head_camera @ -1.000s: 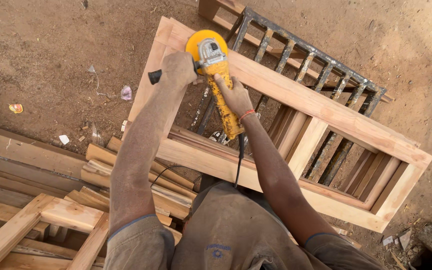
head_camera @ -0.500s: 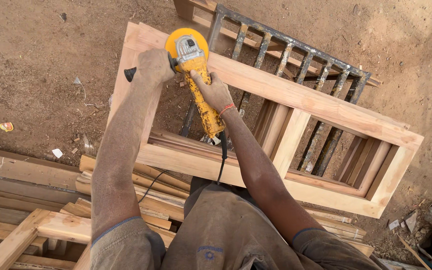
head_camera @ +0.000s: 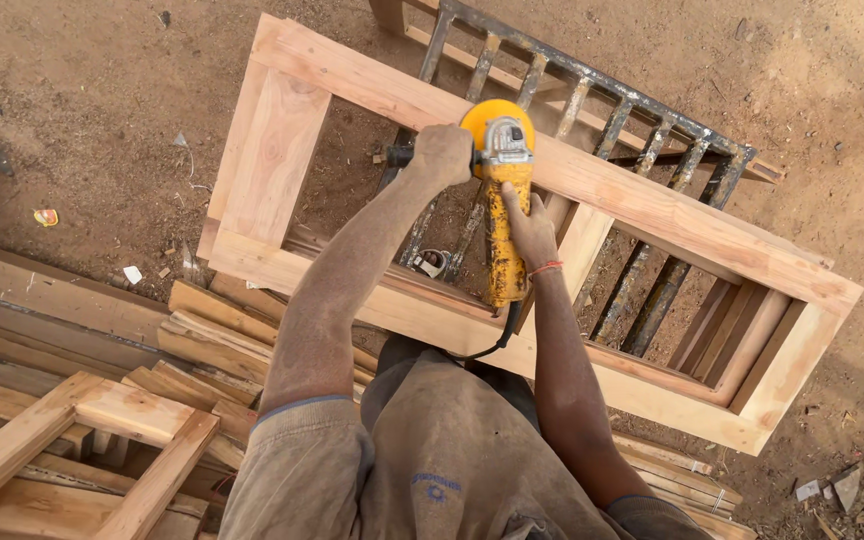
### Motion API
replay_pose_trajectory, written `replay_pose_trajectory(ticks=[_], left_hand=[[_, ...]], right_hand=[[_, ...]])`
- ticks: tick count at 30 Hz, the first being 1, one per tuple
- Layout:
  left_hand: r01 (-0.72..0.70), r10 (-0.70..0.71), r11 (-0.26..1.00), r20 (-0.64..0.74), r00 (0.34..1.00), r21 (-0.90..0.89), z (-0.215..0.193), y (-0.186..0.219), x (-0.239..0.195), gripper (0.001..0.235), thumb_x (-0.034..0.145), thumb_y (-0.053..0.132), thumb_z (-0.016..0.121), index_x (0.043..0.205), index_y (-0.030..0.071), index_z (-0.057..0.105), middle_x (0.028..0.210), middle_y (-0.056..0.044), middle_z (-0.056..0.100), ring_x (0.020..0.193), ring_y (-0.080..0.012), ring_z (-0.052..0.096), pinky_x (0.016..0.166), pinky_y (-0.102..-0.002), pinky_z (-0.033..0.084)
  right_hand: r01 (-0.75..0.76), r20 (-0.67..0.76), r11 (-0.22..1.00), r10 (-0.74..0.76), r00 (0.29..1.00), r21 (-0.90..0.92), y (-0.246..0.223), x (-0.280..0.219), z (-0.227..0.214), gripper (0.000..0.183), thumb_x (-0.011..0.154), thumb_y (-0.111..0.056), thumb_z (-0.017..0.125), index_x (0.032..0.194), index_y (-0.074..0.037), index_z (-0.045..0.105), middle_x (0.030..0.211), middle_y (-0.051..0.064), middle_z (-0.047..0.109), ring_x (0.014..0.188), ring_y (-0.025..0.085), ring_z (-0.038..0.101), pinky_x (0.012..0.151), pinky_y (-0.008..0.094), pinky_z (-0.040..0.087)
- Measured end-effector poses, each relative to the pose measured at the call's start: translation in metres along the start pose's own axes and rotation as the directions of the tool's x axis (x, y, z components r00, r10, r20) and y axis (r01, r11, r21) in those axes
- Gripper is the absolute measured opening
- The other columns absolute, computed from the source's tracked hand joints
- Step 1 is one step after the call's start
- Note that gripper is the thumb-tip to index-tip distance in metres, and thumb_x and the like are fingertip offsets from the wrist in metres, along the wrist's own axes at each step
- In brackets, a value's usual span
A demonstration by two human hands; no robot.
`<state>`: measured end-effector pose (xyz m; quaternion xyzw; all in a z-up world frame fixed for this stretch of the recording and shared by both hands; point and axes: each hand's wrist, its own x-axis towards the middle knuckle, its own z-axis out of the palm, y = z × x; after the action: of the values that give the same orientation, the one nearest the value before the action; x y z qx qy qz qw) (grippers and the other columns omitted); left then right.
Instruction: The person uses an angle grinder with a sanding disc to smooth the surfaces of a wooden frame. The person moves the tool along the frame's edges and corners, then flips the frame to sand the opposite side.
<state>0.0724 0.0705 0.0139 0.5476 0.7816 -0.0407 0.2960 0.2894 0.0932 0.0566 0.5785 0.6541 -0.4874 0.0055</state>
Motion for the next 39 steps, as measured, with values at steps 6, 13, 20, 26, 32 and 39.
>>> replay_pose_trajectory(ticks=[6,13,20,26,32,39], left_hand=[[-0.09,0.085,0.995,0.104,0.991,0.05,-0.004,0.052,0.022,0.026,0.083,0.024,0.077,0.105,0.009,0.074,0.101,-0.007,0.075,0.09,-0.0196,0.072,0.084,-0.037,0.059],[0.041,-0.042,0.999,0.051,0.998,0.016,-0.035,-0.073,0.007,0.024,0.088,0.025,0.074,0.106,0.008,0.077,0.104,-0.011,0.077,0.097,-0.0225,0.075,0.087,-0.038,0.059],[0.292,-0.293,0.956,-0.036,0.956,-0.033,-0.069,-0.246,-0.05,0.027,0.084,0.027,0.075,0.102,0.007,0.077,0.099,-0.014,0.078,0.092,-0.026,0.076,0.081,-0.04,0.06],[0.401,-0.408,0.91,-0.054,0.912,-0.105,-0.074,-0.311,-0.06,0.033,0.081,0.03,0.075,0.103,0.005,0.077,0.102,-0.018,0.076,0.096,-0.0321,0.075,0.082,-0.043,0.06],[0.508,-0.517,0.83,0.024,0.856,-0.232,-0.048,-0.291,-0.119,0.035,0.083,0.035,0.074,0.101,0.004,0.078,0.101,-0.021,0.076,0.097,-0.0342,0.075,0.082,-0.044,0.06],[0.454,-0.477,0.849,-0.022,0.879,-0.272,-0.051,-0.284,-0.131,0.046,0.084,0.048,0.075,0.097,0.004,0.078,0.092,-0.018,0.076,0.089,-0.0332,0.075,0.078,-0.045,0.06]], right_hand=[[-0.067,-0.049,0.973,0.08,0.996,0.221,0.024,-0.014,-0.012,0.085,0.092,-0.071,0.049,0.14,-0.001,0.053,0.117,0.019,0.071,0.104,0.025,0.071,0.092,0.04,0.057],[0.05,0.018,0.992,-0.052,0.998,0.113,-0.042,0.021,0.067,0.088,0.093,-0.071,0.049,0.14,0.003,0.059,0.126,0.021,0.07,0.116,0.027,0.067,0.102,0.04,0.049],[0.187,0.221,0.982,-0.177,0.959,-0.025,-0.163,0.054,0.181,0.108,0.084,-0.083,0.05,0.14,0.008,0.051,0.122,0.028,0.068,0.115,0.031,0.069,0.102,0.041,0.051],[0.228,0.34,0.973,-0.203,0.918,-0.035,-0.232,0.057,0.208,0.102,0.078,-0.082,0.051,0.137,0.001,0.056,0.108,0.02,0.076,0.099,0.025,0.076,0.089,0.038,0.057],[0.336,0.492,0.917,-0.195,0.848,-0.215,-0.205,0.042,0.207,0.113,0.081,-0.087,0.046,0.144,0.006,0.051,0.115,0.03,0.07,0.11,0.034,0.071,0.095,0.043,0.055],[0.402,0.458,0.876,-0.25,0.853,-0.269,-0.202,0.045,0.213,0.118,0.081,-0.091,0.047,0.146,0.008,0.046,0.12,0.033,0.067,0.116,0.039,0.066,0.098,0.049,0.052]])
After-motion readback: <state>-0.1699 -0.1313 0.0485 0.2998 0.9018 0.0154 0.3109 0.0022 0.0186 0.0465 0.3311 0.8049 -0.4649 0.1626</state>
